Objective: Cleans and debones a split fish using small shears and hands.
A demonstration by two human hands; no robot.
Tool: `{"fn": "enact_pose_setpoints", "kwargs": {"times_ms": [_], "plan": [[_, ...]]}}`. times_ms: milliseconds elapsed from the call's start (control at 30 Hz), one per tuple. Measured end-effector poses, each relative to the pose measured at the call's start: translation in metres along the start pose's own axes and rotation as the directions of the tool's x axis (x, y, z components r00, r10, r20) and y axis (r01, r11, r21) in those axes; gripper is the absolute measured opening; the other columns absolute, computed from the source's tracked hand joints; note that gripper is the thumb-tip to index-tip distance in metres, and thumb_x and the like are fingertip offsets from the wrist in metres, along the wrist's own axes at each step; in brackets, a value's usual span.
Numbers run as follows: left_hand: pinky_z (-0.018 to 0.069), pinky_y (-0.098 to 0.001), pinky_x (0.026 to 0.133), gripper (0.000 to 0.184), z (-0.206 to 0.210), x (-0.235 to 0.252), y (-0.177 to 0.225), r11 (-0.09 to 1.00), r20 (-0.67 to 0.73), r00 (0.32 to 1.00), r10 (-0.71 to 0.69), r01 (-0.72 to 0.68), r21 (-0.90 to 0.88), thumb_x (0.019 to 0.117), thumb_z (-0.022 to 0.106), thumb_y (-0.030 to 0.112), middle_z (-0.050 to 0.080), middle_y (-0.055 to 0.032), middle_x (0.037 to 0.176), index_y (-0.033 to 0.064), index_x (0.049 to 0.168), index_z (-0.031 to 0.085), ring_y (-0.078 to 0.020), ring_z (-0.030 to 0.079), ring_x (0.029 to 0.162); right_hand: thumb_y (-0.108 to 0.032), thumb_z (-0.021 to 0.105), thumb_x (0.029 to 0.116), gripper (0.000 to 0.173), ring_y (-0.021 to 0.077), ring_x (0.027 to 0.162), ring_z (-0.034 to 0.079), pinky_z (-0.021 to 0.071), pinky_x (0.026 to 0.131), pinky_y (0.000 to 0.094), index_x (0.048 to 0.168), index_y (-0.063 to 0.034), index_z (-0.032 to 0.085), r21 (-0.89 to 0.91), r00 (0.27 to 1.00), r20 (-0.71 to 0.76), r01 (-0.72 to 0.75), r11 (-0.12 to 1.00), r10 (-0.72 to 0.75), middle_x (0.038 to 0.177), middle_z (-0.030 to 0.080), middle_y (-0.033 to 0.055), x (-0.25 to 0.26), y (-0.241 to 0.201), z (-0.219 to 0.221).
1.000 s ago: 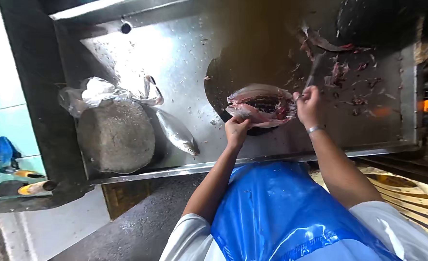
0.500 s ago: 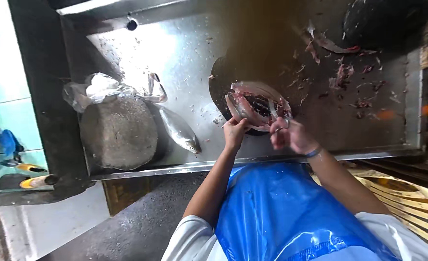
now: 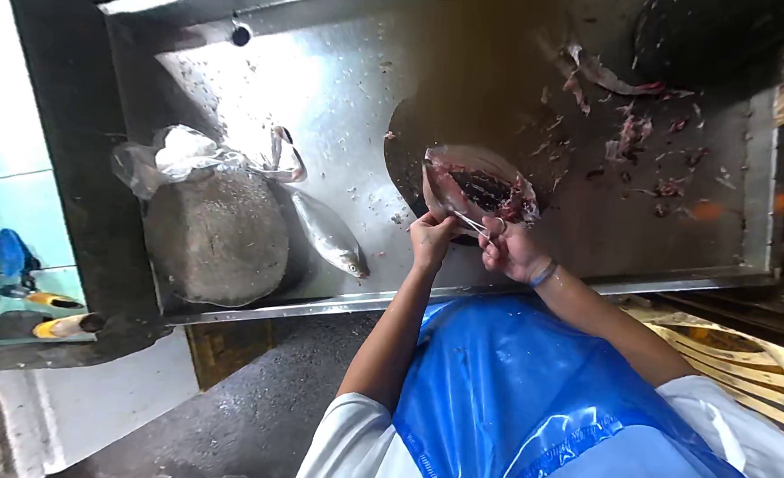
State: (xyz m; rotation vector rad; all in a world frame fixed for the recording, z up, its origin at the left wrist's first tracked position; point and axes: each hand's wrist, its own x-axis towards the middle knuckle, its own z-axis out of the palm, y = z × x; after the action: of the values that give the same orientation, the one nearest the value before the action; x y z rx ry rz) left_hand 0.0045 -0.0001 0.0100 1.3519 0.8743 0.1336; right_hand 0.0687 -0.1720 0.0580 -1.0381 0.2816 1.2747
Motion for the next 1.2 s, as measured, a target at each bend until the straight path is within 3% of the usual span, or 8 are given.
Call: {"fn": "enact_pose_setpoints", "kwargs": {"times_ms": [67, 167, 500, 633, 767, 967, 1067, 1200], "plan": [[0.0652, -0.0392, 0.071, 0.013, 0.0, 0.0, 0.001, 1.0, -0.028, 1.0, -0.005, 0.005, 0.021, 0.087, 0.075, 0.003, 0.076, -0.0126, 0.084, -0.003, 0.099, 0.073, -0.0202, 0.075, 0.072, -0.052, 0.046, 0.1064, 0.047, 0.0066, 0.046, 0.053, 0.0516, 0.047, 0.0244, 0.086, -0.0132, 0.063, -0.015, 0.995, -0.032, 0.092, 0.996, -0.092, 0.058, 0.055, -0.0036, -0.014, -0.001, 0.004], [0.0654, -0.0409, 0.075, 0.017, 0.004, -0.003, -0.001, 1.0, -0.016, 1.0, -0.023, 0.024, 0.009, 0.0861, 0.076, 0.004, 0.076, -0.0133, 0.087, -0.0028, 0.102, 0.072, -0.0215, 0.076, 0.076, -0.081, 0.036, 0.0952, 0.07, 0.0081, 0.047, 0.056, 0.053, 0.046, 0.0268, 0.088, -0.0162, 0.063, 0.011, 0.993, 0.077, -0.089, 0.996, 0.088, 0.059, 0.056, -0.003, -0.016, 0.004, -0.005], [0.0653, -0.0382, 0.069, 0.014, 0.009, -0.011, -0.002, 0.999, -0.03, 0.998, -0.054, 0.054, 0.005, 0.0884, 0.074, 0.003, 0.076, -0.0133, 0.085, -0.0039, 0.1, 0.071, -0.0208, 0.075, 0.072, -0.064, 0.04, 0.1044, 0.055, 0.0079, 0.052, 0.058, 0.0555, 0.055, 0.0277, 0.088, -0.0171, 0.063, 0.079, 0.997, -0.002, 0.073, 0.994, -0.073, 0.061, 0.056, -0.0053, -0.022, 0.006, -0.004], [0.0645, -0.0376, 0.069, 0.012, 0.015, -0.017, -0.007, 0.997, -0.02, 0.997, -0.075, 0.075, -0.01, 0.0885, 0.073, 0.002, 0.074, -0.0126, 0.082, -0.0036, 0.098, 0.069, -0.0201, 0.074, 0.071, -0.082, 0.03, 0.0955, 0.074, 0.0119, 0.054, 0.064, 0.058, 0.053, 0.0309, 0.089, -0.0161, 0.064, 0.048, 0.994, 0.082, -0.082, 0.995, 0.078, 0.064, 0.062, -0.0011, -0.02, 0.012, -0.007], [0.0655, -0.0375, 0.067, 0.012, 0.017, -0.018, -0.002, 0.996, -0.05, 0.995, -0.087, 0.087, -0.004, 0.0897, 0.072, 0.003, 0.075, -0.0133, 0.082, -0.0043, 0.098, 0.069, -0.021, 0.075, 0.069, -0.062, 0.044, 0.1043, 0.054, 0.0093, 0.049, 0.058, 0.0555, 0.051, 0.0281, 0.087, -0.0138, 0.063, 0.085, 0.997, -0.056, 0.056, 0.995, -0.052, 0.058, 0.056, -0.003, -0.029, 0.011, -0.003], [0.0657, -0.0378, 0.069, 0.014, 0.018, -0.018, -0.005, 0.996, -0.039, 0.996, -0.084, 0.083, -0.03, 0.0915, 0.073, 0.005, 0.076, -0.0139, 0.084, -0.0045, 0.101, 0.069, -0.0214, 0.075, 0.071, -0.063, 0.046, 0.1029, 0.054, 0.0088, 0.05, 0.057, 0.0558, 0.053, 0.0283, 0.086, -0.0146, 0.063, 0.04, 0.995, -0.069, 0.072, 0.997, -0.069, 0.059, 0.056, -0.0036, -0.027, 0.013, -0.009], [0.0657, -0.0388, 0.071, 0.014, 0.02, -0.022, -0.008, 0.993, -0.032, 0.996, -0.088, 0.085, -0.087, 0.092, 0.072, 0.004, 0.075, -0.0146, 0.085, -0.005, 0.102, 0.069, -0.0223, 0.075, 0.073, -0.074, 0.033, 0.1008, 0.067, 0.0119, 0.053, 0.063, 0.0579, 0.053, 0.0308, 0.091, -0.0148, 0.063, 0.019, 1.0, 0.013, -0.01, 1.0, 0.01, 0.063, 0.063, -0.0003, -0.028, 0.01, -0.009], [0.0663, -0.0408, 0.069, 0.013, 0.023, -0.02, -0.007, 0.987, -0.044, 0.995, -0.088, 0.081, -0.142, 0.0955, 0.069, 0.006, 0.075, -0.0157, 0.088, -0.0053, 0.103, 0.068, -0.0242, 0.076, 0.076, -0.061, 0.049, 0.103, 0.052, 0.0074, 0.048, 0.055, 0.0527, 0.05, 0.026, 0.085, -0.0138, 0.063, -0.02, 0.991, -0.09, 0.102, 0.995, -0.103, 0.059, 0.056, -0.0032, -0.029, 0.01, 0.001]]}}
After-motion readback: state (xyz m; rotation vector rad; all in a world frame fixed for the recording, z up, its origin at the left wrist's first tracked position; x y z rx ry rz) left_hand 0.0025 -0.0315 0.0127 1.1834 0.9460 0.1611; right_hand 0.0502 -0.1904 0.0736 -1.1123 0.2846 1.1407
